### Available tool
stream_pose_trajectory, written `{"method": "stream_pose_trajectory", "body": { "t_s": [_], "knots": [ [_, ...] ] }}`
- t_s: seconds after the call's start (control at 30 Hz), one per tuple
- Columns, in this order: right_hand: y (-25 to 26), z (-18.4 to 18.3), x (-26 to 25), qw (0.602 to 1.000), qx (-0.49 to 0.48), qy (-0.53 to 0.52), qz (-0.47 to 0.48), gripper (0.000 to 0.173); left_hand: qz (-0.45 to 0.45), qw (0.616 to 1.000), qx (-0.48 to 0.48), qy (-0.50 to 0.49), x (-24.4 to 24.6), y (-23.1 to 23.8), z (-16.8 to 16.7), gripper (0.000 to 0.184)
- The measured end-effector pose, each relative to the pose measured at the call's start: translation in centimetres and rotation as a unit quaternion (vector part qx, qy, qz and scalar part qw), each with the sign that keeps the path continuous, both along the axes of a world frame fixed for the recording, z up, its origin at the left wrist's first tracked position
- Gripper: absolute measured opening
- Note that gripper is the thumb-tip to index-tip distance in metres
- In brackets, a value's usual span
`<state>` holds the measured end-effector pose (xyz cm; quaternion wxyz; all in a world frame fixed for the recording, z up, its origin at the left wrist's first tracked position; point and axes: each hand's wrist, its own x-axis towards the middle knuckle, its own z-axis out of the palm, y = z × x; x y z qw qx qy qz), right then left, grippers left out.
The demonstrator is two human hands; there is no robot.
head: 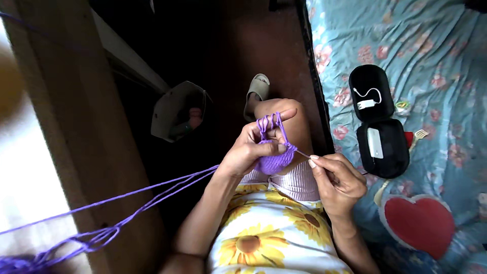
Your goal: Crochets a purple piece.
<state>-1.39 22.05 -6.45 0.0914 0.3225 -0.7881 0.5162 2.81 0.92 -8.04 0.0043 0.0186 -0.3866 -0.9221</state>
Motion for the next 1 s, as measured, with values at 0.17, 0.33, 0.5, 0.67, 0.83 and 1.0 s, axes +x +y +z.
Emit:
{"method": "stream_pose_trajectory", "body": {
  "t_s": [0.17, 0.33, 0.5, 0.67, 0.83, 1.0],
  "knots": [
    [-0.4, 0.2, 0.3, 0.999, -0.011, -0.034, -0.015, 0.005, 0.021, 0.997, -0.067, -0.009, 0.0, 0.4, 0.5, 0.072],
    [-0.4, 0.1, 0.4, 0.999, 0.016, 0.013, -0.037, 0.006, 0.058, 0.995, -0.076, -0.005, 0.1, 0.5, 0.4, 0.069],
    [-0.2, -0.1, 0.3, 0.996, 0.049, 0.063, -0.045, 0.008, 0.071, 0.996, -0.043, -0.027, 0.1, 0.7, 0.4, 0.063],
    [-0.1, -0.4, 0.3, 0.998, 0.030, 0.046, -0.032, 0.007, 0.056, 0.998, 0.000, -0.042, 0.1, 0.7, 0.2, 0.057],
    [0.0, -0.6, 0.2, 0.999, 0.021, 0.032, -0.020, 0.006, 0.034, 0.998, 0.043, -0.042, -0.1, 0.6, -0.3, 0.050],
    [0.2, -0.7, 0.1, 1.000, 0.014, 0.014, -0.009, 0.006, 0.014, 0.996, 0.075, -0.053, -0.1, 0.5, -0.5, 0.051]
  ]
}}
